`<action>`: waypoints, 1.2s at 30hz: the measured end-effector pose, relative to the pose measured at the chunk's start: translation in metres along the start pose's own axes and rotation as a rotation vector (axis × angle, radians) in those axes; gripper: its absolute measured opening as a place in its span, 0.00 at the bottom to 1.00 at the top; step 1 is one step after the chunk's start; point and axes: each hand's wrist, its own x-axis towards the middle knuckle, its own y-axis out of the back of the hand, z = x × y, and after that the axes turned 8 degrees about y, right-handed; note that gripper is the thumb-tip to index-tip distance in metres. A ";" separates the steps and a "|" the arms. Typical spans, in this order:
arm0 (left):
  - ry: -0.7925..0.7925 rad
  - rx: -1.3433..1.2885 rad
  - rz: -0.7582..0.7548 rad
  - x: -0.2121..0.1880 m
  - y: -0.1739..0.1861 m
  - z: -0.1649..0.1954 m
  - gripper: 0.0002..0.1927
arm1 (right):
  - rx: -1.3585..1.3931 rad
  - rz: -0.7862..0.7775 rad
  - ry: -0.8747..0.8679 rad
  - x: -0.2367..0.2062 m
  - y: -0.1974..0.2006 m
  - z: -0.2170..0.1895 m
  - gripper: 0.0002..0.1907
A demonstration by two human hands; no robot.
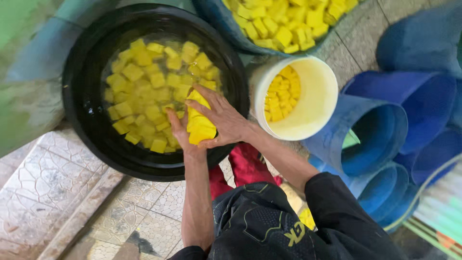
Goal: The person rinses yellow foam blocks in a large black basin of water, squeezing and turning them by hand, then places the rinsed blocks into a white bucket beside the basin. They occasionally reach into the bucket to rearrange the blocks and add water with a small cup.
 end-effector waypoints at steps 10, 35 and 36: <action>-0.021 0.812 0.246 0.029 -0.028 -0.103 0.26 | 1.299 0.569 -1.203 -0.181 0.100 0.110 0.38; -0.498 2.561 0.684 0.012 0.059 0.074 0.22 | -0.116 0.274 -0.370 0.046 -0.057 0.053 0.14; -0.488 2.577 0.670 0.014 0.057 0.076 0.21 | -0.204 0.225 -0.309 0.063 -0.072 0.056 0.16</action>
